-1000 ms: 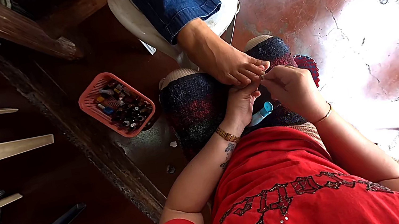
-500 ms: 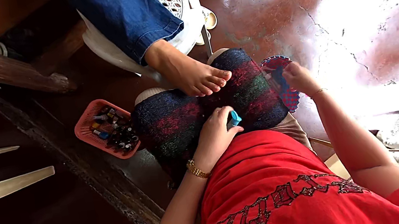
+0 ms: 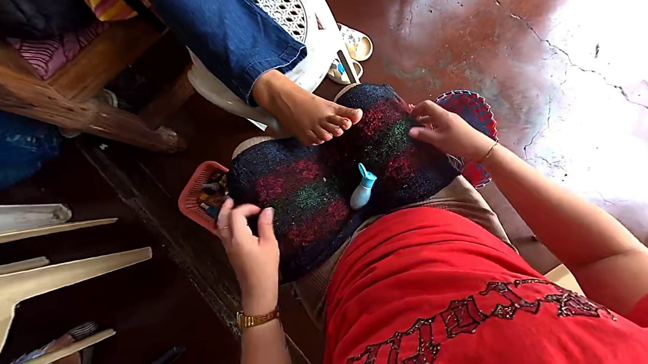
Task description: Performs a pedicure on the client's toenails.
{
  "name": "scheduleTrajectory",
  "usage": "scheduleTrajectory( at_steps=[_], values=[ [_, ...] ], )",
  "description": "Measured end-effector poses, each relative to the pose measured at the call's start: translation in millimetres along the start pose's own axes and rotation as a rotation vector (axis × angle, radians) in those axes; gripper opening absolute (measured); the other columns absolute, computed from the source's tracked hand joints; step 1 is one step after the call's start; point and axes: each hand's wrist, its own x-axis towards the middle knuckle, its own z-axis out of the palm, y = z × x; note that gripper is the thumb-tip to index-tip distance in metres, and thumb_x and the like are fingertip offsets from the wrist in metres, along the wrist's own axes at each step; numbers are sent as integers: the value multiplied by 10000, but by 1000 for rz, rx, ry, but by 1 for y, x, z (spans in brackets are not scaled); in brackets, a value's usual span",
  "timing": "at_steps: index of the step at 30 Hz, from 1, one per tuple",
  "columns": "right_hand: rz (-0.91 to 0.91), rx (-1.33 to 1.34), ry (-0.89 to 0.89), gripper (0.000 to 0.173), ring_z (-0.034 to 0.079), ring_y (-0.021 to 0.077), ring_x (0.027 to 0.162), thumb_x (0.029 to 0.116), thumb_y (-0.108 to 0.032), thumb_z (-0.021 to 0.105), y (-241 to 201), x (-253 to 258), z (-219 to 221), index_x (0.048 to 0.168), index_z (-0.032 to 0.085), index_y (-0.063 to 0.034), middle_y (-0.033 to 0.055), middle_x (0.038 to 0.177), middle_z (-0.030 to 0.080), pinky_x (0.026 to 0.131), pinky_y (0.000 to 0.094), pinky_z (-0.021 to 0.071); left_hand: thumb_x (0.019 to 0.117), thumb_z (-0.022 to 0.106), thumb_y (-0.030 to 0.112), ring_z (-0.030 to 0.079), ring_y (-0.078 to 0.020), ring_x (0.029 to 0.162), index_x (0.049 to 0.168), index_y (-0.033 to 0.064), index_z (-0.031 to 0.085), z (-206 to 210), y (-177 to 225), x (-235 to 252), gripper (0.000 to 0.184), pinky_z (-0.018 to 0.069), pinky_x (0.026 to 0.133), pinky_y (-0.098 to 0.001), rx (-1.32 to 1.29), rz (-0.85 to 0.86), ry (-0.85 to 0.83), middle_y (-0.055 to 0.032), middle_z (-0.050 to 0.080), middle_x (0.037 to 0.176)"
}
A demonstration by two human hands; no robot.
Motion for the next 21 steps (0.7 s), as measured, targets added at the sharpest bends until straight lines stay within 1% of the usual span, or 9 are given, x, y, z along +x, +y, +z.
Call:
scheduleTrajectory(
  at_steps=[3, 5, 7, 9, 12, 15, 17, 19, 21],
  values=[
    [-212, -251, -10, 164, 641, 337, 1202, 999, -100, 608, -32, -10, -4, 1071, 670, 34, 220, 1277, 653, 1024, 526, 513, 1048, 527, 239, 555, -372, 1311, 1042, -70, 641, -1, 3, -23, 330, 461, 1088, -514, -66, 181, -116, -258, 565, 1401],
    [-255, -274, -50, 180, 698, 315, 904, 972, -87, 669, -47, -30, -5, 1116, 648, 19, 196, 1030, 695, 813, 520, 573, 986, 609, 466, 558, -423, 1290, 1209, -17, 627, -3, 11, -46, 532, 469, 1041, -591, 54, 224, -230, -253, 557, 1418],
    [-191, -364, -124, 625, 706, 357, 897, 848, -226, 852, -57, -45, 6, 1376, 550, -84, 212, 1150, 676, 778, 577, 595, 922, 675, 528, 546, -525, 1246, 1380, 64, 604, 4, 16, -60, 656, 490, 958, -663, 215, 249, -292, -305, 510, 1439],
    [-108, -520, -176, 1079, 675, 459, 927, 700, -355, 948, -62, -49, 30, 1597, 353, -271, 294, 1310, 567, 726, 643, 568, 958, 643, 235, 638, -474, 1129, 1250, 43, 683, 17, 28, -58, 351, 553, 886, -602, 212, 258, -277, -283, 613, 1292],
    [-106, -571, -213, 1279, 659, 463, 956, 666, -530, 920, -64, -42, 52, 1663, 150, -307, 308, 1270, 577, 716, 629, 552, 980, 561, 67, 692, -276, 1065, 1122, -17, 685, 46, 73, -25, 207, 564, 946, -452, -113, 293, -359, -179, 702, 1131],
    [-226, -369, -164, 962, 694, 353, 948, 753, -351, 886, -61, -39, 57, 1575, 409, -203, 204, 1189, 668, 767, 570, 571, 931, 613, -8, 686, -223, 1030, 1081, -15, 668, 82, 141, 2, 160, 572, 938, -404, -364, 493, -427, -142, 695, 1074],
    [-232, -147, 51, 508, 722, 291, 935, 761, -78, 839, -59, -46, 39, 1239, 669, -61, 148, 1055, 730, 816, 542, 592, 942, 685, 63, 675, -228, 1094, 1204, -6, 637, 71, 183, 26, 274, 558, 982, -414, -394, 615, -514, -145, 681, 1174],
    [-144, -156, 206, 405, 711, 304, 908, 802, -38, 808, -64, -59, 0, 1186, 679, -40, 159, 1010, 720, 796, 551, 587, 957, 718, 266, 603, -197, 1255, 1400, 11, 537, 22, 215, 46, 542, 511, 1069, -397, -452, 692, -502, -129, 600, 1391],
    [15, -315, 270, 379, 693, 395, 960, 854, -76, 774, -59, -63, -38, 1218, 669, -57, 212, 1048, 702, 807, 633, 550, 931, 722, 376, 550, -229, 1317, 1254, -26, 543, -47, 231, 50, 546, 491, 1053, -380, -678, 694, -312, -148, 546, 1452]
  ],
)
